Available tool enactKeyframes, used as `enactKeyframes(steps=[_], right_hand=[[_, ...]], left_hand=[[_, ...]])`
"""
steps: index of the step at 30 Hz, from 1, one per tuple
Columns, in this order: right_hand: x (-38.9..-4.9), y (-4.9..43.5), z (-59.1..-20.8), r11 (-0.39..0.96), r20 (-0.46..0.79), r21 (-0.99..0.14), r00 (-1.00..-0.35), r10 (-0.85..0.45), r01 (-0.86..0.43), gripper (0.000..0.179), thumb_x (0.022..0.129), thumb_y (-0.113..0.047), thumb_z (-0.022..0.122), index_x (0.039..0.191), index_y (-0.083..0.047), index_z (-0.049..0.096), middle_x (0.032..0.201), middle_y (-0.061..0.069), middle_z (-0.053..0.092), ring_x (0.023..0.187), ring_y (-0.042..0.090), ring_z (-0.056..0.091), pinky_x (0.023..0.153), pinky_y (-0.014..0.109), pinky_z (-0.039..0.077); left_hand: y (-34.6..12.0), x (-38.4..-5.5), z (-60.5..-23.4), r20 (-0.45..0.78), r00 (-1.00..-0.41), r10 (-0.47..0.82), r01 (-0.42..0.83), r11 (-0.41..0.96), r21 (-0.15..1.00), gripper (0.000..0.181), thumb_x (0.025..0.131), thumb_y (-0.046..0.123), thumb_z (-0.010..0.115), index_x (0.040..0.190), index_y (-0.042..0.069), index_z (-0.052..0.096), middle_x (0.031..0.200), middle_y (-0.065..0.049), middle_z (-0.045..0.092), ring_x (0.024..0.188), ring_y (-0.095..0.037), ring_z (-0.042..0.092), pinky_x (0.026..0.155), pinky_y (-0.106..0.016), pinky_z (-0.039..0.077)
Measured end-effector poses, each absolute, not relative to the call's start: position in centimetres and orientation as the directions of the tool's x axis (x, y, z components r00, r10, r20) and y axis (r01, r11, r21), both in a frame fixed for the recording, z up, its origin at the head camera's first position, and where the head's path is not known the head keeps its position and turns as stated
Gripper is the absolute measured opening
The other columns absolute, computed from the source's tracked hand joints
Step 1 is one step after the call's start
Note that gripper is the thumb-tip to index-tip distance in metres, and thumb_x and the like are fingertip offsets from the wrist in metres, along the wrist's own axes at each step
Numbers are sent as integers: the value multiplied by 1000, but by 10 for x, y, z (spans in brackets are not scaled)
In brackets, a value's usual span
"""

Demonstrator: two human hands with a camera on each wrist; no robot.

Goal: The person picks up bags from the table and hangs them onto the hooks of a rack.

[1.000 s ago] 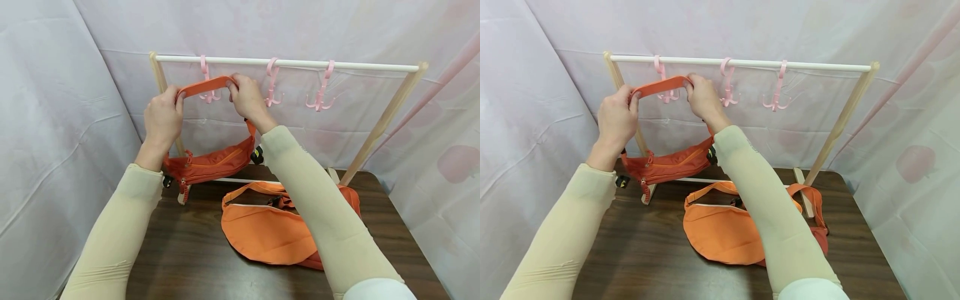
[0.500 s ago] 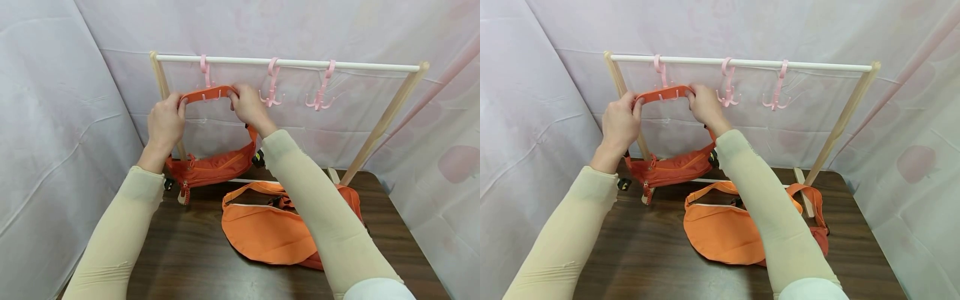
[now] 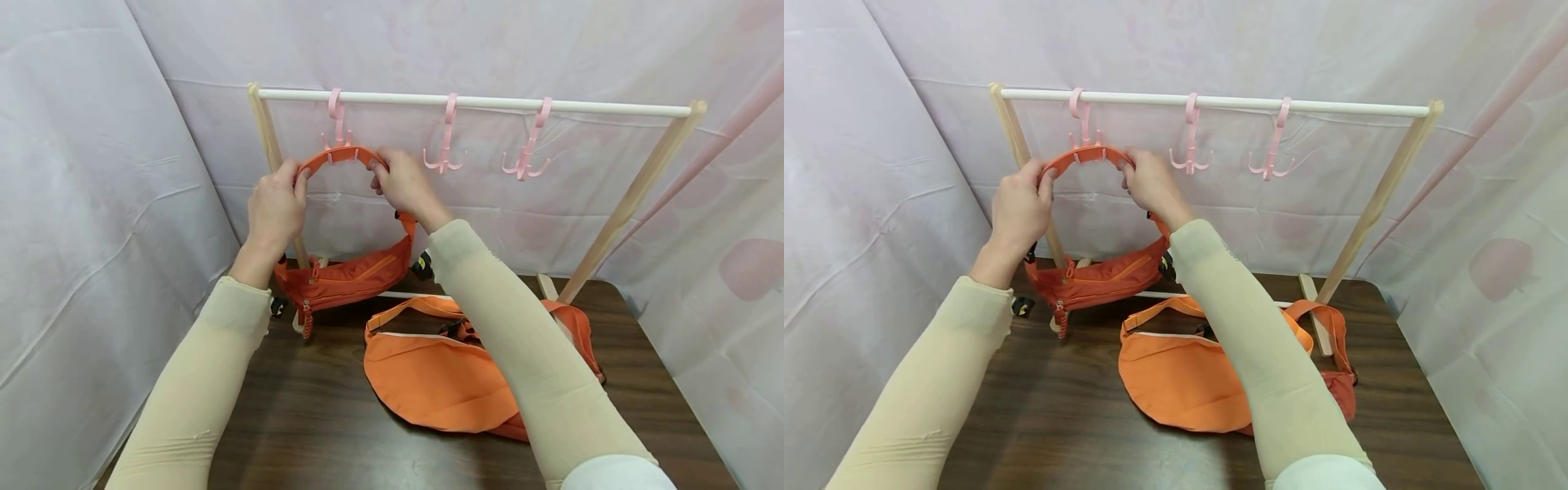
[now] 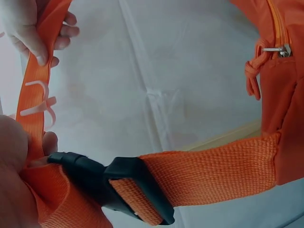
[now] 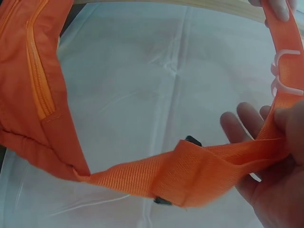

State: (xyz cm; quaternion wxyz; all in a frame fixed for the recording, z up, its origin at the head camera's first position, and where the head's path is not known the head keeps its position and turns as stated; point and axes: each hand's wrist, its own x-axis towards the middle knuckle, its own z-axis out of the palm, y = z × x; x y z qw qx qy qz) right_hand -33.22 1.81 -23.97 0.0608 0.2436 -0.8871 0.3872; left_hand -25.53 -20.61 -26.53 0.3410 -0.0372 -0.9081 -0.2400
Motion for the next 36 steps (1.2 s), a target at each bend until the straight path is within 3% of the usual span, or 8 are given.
enactKeyframes(steps=[11, 18, 23, 26, 33, 36], right_hand=[[-335, 17, -259, 615, 348, -546, -822, -451, -569, 28, 115, -20, 46, 114, -3, 68, 110, 14, 76, 94, 23, 66, 82, 35, 50], [-336, 18, -274, 644, 315, -513, -822, -474, -568, 29, 116, -21, 43, 120, -3, 65, 116, 13, 74, 93, 25, 61, 83, 37, 49], [-333, 19, -284, 660, 264, -516, -834, -484, -546, 31, 116, -23, 43, 126, -1, 62, 101, 13, 63, 84, 27, 55, 76, 39, 48], [-332, 20, -290, 666, 258, -507, -833, -489, -548, 30, 116, -23, 44, 129, -1, 61, 97, 10, 58, 85, 27, 55, 78, 39, 48], [-328, 24, -301, 666, 277, -475, -816, -507, -575, 24, 113, -31, 55, 115, -7, 55, 90, 10, 55, 79, 27, 54, 74, 39, 47], [-325, 27, -304, 654, 290, -482, -811, -509, -583, 29, 109, -35, 62, 117, -8, 53, 91, 9, 54, 80, 26, 55, 74, 38, 47]], left_hand=[[-210, -256, -284, 629, -771, -99, 223, 884, 412, 30, 114, 31, 51, 113, 6, 67, 96, -24, 73, 79, -50, 66, 65, -64, 48], [-211, -252, -301, 595, -796, -109, 210, 873, 440, 27, 114, 28, 51, 119, 6, 67, 100, -21, 74, 80, -48, 68, 67, -65, 49], [-212, -249, -310, 606, -787, -118, 208, 874, 440, 27, 113, 25, 54, 124, 3, 66, 102, -21, 73, 79, -47, 68, 65, -63, 49], [-212, -247, -314, 629, -768, -121, 216, 875, 433, 28, 112, 23, 55, 128, 2, 65, 102, -21, 73, 78, -48, 68, 66, -62, 49], [-211, -241, -321, 660, -742, -122, 224, 882, 414, 32, 107, 21, 63, 133, 2, 63, 100, -19, 71, 75, -46, 67, 65, -60, 50], [-210, -238, -323, 662, -739, -122, 226, 882, 415, 37, 104, 20, 68, 135, 2, 62, 99, -19, 70, 75, -45, 66, 66, -60, 50]])
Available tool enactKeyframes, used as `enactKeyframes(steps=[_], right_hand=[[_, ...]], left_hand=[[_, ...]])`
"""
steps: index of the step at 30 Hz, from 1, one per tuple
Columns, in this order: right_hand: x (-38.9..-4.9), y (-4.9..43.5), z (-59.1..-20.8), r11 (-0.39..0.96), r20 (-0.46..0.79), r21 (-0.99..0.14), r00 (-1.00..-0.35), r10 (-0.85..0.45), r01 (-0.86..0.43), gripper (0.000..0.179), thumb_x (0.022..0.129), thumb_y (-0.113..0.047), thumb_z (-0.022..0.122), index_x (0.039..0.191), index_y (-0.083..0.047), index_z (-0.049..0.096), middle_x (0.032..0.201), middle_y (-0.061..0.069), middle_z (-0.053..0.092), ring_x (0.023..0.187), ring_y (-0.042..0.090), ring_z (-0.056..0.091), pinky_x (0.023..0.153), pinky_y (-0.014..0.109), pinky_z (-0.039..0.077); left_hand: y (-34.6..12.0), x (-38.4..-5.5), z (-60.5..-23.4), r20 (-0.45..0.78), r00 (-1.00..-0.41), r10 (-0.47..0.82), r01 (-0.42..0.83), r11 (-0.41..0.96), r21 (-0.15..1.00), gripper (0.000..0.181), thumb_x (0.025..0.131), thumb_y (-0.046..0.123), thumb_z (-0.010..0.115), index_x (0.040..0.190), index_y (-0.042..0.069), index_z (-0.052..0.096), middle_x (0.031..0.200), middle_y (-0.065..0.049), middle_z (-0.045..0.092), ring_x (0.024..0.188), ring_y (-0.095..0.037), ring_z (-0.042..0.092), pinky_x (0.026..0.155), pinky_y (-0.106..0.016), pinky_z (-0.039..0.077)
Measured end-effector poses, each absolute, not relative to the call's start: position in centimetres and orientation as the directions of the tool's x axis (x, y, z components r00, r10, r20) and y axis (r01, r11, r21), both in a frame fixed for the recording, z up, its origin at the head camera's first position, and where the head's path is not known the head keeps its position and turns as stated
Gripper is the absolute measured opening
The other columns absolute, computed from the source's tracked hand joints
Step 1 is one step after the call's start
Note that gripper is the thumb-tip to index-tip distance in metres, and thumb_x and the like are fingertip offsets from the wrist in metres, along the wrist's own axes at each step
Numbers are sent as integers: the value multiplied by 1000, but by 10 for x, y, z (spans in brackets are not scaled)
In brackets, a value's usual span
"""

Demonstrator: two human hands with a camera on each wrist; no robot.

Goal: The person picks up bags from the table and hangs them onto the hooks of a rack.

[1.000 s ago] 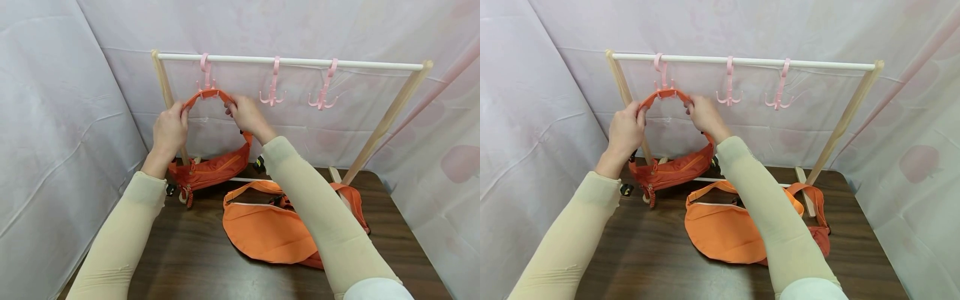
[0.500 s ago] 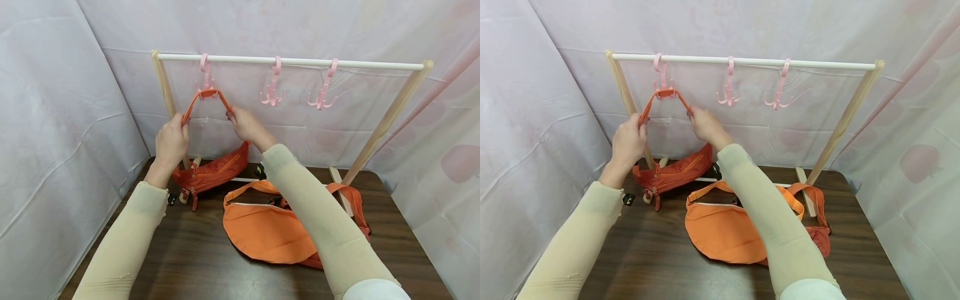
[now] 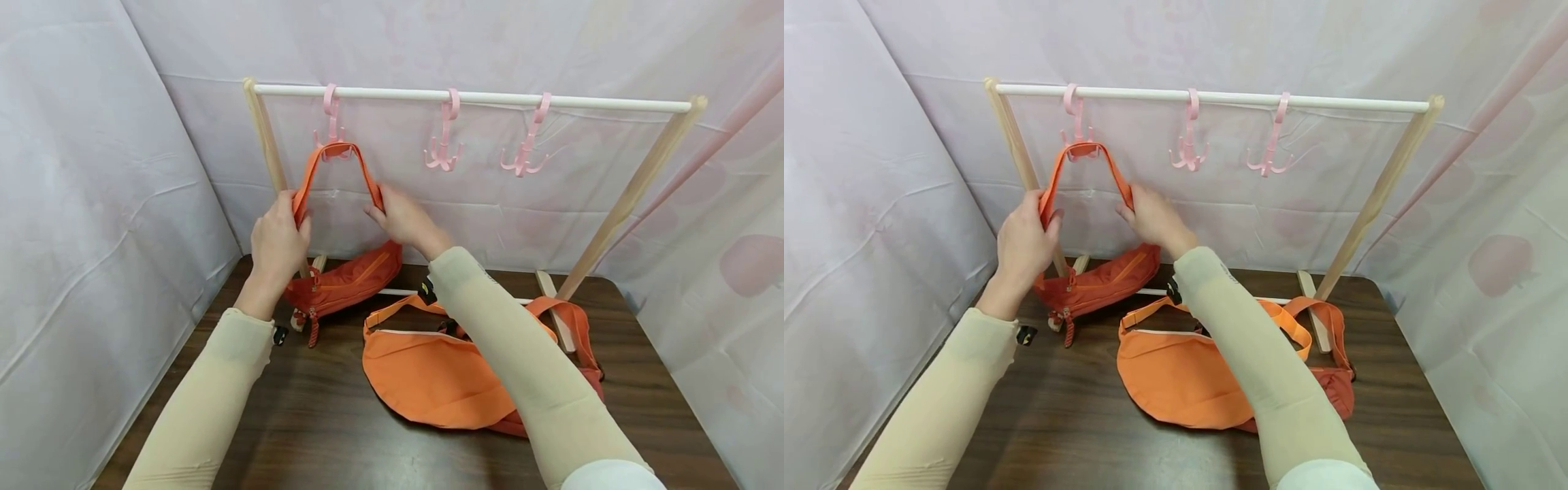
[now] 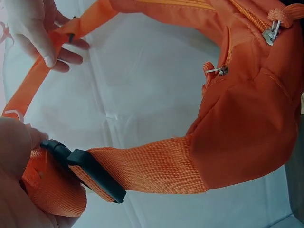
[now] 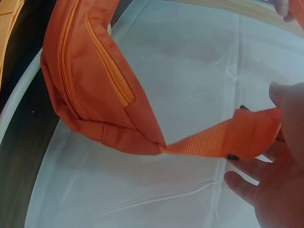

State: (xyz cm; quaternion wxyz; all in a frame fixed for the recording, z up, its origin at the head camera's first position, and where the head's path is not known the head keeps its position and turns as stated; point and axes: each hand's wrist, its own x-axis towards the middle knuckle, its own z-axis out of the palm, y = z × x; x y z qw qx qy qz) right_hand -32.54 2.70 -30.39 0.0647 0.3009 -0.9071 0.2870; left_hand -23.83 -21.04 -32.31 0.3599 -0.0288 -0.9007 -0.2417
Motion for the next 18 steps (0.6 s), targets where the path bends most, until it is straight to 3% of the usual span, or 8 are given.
enactKeyframes(steps=[5, 9, 13, 18], right_hand=[[-322, 34, -308, 634, 306, -515, -815, -492, -577, 46, 105, -34, 69, 134, -5, 49, 100, 9, 54, 90, 26, 57, 82, 40, 49], [-322, 40, -314, 632, 316, -532, -825, -469, -563, 63, 104, -34, 71, 150, -3, 42, 113, 9, 55, 105, 26, 57, 96, 41, 49], [-322, 44, -318, 632, 328, -541, -831, -449, -555, 78, 103, -34, 72, 160, -1, 32, 136, 14, 55, 125, 28, 56, 113, 42, 43], [-316, 51, -320, 641, 328, -544, -840, -431, -541, 86, 104, -37, 70, 165, 1, 24, 159, 19, 45, 145, 32, 46, 122, 43, 33]], left_hand=[[-209, -234, -327, 672, -730, -124, 235, 878, 417, 51, 96, 21, 78, 140, 3, 58, 101, -18, 69, 75, -43, 65, 66, -59, 52], [-208, -232, -330, 687, -717, -120, 246, 878, 411, 64, 90, 23, 85, 144, 3, 55, 112, -19, 70, 82, -42, 67, 72, -61, 54], [-207, -230, -333, 701, -704, -114, 257, 880, 401, 75, 86, 26, 89, 147, 2, 53, 125, -21, 68, 95, -44, 68, 81, -63, 55], [-205, -226, -338, 709, -699, -98, 269, 882, 387, 81, 84, 31, 91, 148, 4, 51, 126, -22, 66, 100, -44, 67, 82, -63, 54]])
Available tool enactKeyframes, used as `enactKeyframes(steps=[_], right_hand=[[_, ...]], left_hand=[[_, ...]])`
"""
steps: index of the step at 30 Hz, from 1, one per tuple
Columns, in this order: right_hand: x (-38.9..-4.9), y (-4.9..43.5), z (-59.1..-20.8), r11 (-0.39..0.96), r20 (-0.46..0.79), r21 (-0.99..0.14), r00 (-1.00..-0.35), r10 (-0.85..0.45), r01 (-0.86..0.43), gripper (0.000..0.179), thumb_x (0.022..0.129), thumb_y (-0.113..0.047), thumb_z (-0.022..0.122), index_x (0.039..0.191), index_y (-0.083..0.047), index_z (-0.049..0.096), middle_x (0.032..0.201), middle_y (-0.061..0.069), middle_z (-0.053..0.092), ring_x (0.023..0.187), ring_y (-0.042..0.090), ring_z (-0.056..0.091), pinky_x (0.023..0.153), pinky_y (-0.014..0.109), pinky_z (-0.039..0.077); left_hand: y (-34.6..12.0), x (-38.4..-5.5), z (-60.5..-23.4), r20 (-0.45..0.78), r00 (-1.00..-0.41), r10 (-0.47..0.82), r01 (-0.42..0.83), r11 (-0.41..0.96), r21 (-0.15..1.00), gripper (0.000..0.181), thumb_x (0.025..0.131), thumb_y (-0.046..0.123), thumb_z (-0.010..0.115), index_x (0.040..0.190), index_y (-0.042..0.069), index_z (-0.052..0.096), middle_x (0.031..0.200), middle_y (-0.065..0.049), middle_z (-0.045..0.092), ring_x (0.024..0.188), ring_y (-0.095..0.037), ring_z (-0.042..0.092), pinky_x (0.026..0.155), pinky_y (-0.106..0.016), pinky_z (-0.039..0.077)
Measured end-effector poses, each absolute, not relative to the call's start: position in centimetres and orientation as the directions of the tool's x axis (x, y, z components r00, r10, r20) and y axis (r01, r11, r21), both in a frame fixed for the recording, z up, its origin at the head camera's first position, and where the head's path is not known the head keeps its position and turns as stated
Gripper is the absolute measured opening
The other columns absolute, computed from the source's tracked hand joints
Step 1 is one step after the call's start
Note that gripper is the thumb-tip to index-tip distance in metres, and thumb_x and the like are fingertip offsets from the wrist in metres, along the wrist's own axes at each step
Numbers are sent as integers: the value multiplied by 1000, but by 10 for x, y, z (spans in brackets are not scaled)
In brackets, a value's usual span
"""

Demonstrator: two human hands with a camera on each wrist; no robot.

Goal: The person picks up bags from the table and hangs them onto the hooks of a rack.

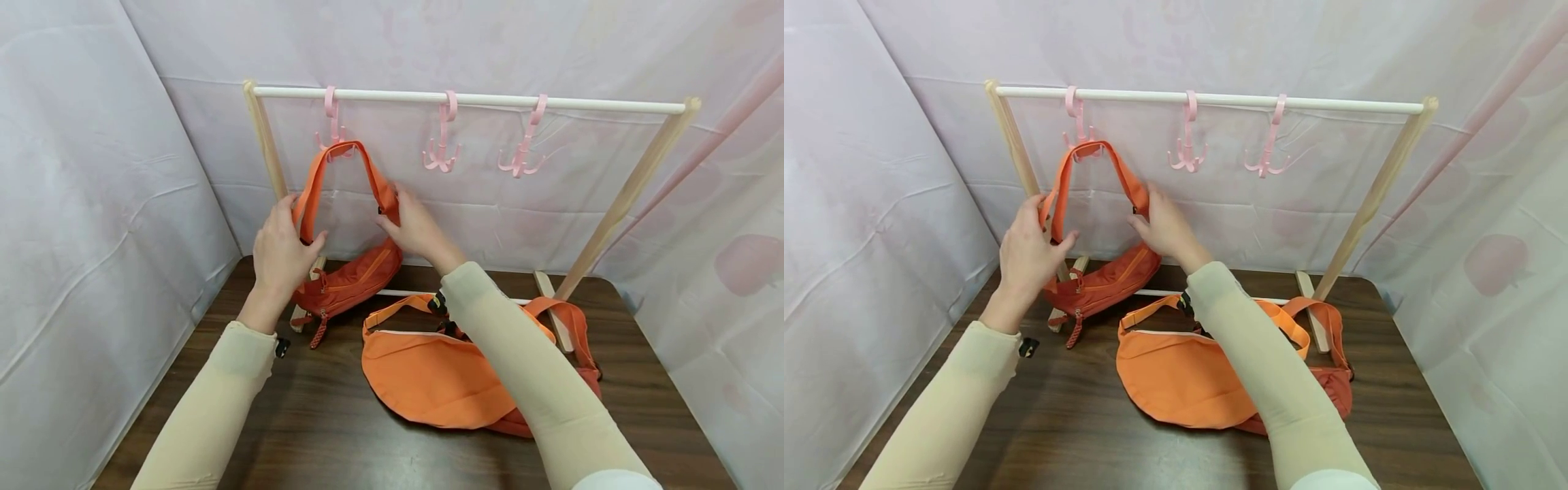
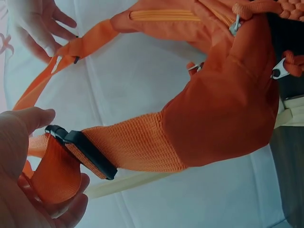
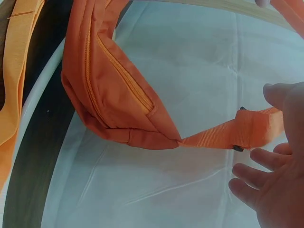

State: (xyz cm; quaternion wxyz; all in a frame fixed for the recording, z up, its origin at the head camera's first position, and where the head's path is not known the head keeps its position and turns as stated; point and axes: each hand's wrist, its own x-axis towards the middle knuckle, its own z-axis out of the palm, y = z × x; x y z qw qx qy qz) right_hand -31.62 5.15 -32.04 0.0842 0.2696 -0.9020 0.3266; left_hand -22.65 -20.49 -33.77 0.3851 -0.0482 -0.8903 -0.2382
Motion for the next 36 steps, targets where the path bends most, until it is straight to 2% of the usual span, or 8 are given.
enactKeyframes(steps=[7, 14, 17, 22, 26, 36], right_hand=[[-307, 69, -326, 629, 343, -564, -844, -412, -536, 87, 104, -34, 70, 165, 3, 22, 164, 21, 40, 150, 36, 40, 124, 45, 29], [-294, 85, -330, 625, 353, -552, -834, -424, -552, 86, 104, -33, 70, 166, 2, 21, 166, 21, 36, 151, 34, 39, 125, 45, 28], [-288, 92, -331, 632, 356, -538, -829, -431, -559, 84, 105, -32, 69, 166, 1, 22, 166, 21, 36, 151, 34, 39, 125, 46, 28], [-279, 103, -334, 640, 364, -519, -824, -434, -566, 83, 105, -31, 70, 165, 1, 24, 165, 21, 38, 150, 35, 40, 124, 49, 30], [-271, 112, -336, 663, 357, -503, -832, -425, -554, 83, 105, -33, 69, 166, 1, 24, 163, 22, 40, 150, 37, 41, 123, 50, 30], [-261, 131, -342, 668, 344, -503, -836, -428, -549, 82, 105, -33, 69, 165, 0, 26, 162, 21, 41, 149, 37, 40, 123, 52, 31]], left_hand=[[-201, -221, -341, 715, -693, -92, 274, 884, 379, 86, 83, 33, 92, 151, 6, 48, 128, -22, 64, 106, -43, 66, 83, -64, 52], [-199, -213, -344, 730, -677, -96, 280, 884, 375, 90, 83, 36, 92, 154, 7, 44, 133, -21, 60, 112, -43, 63, 85, -62, 50], [-198, -211, -344, 756, -649, -82, 295, 890, 349, 92, 83, 36, 92, 155, 8, 42, 140, -21, 56, 117, -44, 59, 89, -61, 48], [-193, -206, -343, 821, -569, -48, 329, 902, 280, 93, 84, 35, 91, 155, 5, 40, 147, -22, 48, 126, -45, 48, 104, -59, 41], [-188, -202, -341, 856, -517, -20, 361, 901, 239, 90, 85, 35, 89, 154, 2, 42, 149, -23, 47, 131, -44, 45, 113, -57, 35], [-176, -197, -341, 879, -476, 40, 419, 889, 187, 88, 86, 31, 88, 155, 2, 42, 151, -24, 46, 133, -45, 44, 114, -57, 34]])
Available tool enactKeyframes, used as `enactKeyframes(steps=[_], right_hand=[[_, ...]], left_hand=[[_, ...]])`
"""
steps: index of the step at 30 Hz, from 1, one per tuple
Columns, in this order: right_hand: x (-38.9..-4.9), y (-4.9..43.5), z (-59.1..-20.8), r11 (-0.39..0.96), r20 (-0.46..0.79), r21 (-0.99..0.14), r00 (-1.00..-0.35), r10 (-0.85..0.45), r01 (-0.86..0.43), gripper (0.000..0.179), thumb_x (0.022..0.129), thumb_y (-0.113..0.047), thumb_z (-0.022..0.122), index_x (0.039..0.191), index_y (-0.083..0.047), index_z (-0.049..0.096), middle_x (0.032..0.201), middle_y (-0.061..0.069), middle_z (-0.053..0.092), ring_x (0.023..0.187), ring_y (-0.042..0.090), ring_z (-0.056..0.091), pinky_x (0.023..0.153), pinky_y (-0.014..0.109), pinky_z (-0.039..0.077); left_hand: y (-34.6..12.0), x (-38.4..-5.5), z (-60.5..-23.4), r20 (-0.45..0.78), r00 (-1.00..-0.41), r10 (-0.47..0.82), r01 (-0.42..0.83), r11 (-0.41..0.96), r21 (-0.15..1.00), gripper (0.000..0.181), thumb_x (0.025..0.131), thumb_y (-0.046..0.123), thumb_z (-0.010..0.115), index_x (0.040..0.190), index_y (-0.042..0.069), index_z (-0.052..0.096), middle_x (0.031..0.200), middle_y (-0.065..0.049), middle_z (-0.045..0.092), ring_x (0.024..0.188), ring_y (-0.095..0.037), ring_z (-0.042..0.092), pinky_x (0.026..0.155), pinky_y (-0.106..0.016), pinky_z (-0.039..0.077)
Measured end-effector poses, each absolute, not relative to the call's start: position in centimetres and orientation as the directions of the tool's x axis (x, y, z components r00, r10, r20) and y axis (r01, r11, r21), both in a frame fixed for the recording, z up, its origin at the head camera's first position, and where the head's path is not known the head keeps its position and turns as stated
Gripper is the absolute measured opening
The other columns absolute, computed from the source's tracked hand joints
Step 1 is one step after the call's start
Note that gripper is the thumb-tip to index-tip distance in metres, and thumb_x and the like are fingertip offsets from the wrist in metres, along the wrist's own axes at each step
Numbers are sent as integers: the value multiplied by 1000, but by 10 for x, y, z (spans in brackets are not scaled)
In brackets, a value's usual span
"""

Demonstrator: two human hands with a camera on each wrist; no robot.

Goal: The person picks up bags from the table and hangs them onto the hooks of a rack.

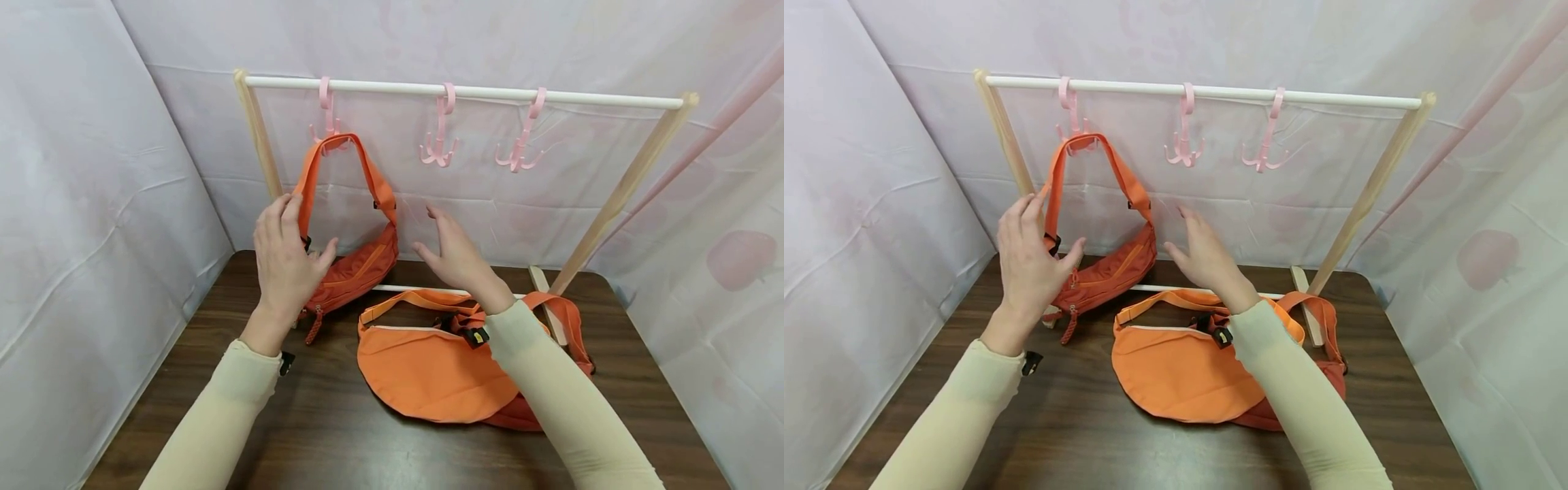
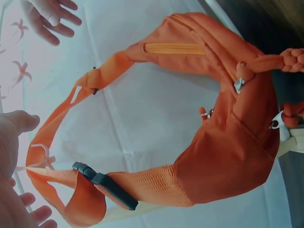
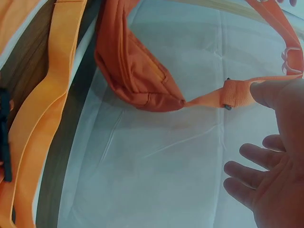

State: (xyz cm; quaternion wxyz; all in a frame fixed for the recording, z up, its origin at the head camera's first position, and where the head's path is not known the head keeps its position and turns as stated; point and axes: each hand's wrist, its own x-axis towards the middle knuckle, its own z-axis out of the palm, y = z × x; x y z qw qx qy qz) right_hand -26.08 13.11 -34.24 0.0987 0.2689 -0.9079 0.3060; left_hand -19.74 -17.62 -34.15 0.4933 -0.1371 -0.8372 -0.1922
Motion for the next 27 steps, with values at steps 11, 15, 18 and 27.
enactKeyframes(steps=[11, 15, 18, 27], right_hand=[[-253, 161, -354, 718, 303, -465, -855, -421, -519, 79, 105, -29, 68, 166, -1, 26, 161, 22, 43, 146, 40, 44, 119, 56, 35], [-251, 171, -358, 733, 284, -455, -863, -419, -506, 77, 106, -29, 67, 167, -3, 27, 162, 22, 41, 147, 39, 43, 119, 56, 35], [-250, 178, -362, 745, 272, -447, -868, -415, -496, 76, 106, -29, 67, 166, -4, 29, 162, 22, 42, 146, 40, 44, 118, 57, 36], [-246, 203, -372, 777, 228, -405, -876, -425, -482, 70, 106, -24, 65, 166, -7, 32, 162, 21, 42, 144, 42, 46, 116, 61, 38]], left_hand=[[-160, -197, -353, 898, -389, 206, 560, 827, 52, 76, 88, 19, 85, 150, 0, 46, 152, -26, 45, 142, -46, 41, 119, -57, 32], [-152, -199, -357, 893, -359, 270, 628, 778, 17, 74, 87, 15, 85, 149, -1, 47, 149, -28, 47, 139, -47, 44, 120, -55, 33], [-146, -201, -361, 883, -358, 305, 661, 750, 9, 74, 87, 14, 85, 149, -2, 47, 148, -29, 47, 136, -48, 46, 118, -55, 35], [-128, -206, -378, 803, -448, 394, 695, 718, 35, 73, 89, 16, 84, 151, 1, 48, 148, -24, 49, 135, -42, 51, 114, -52, 42]])
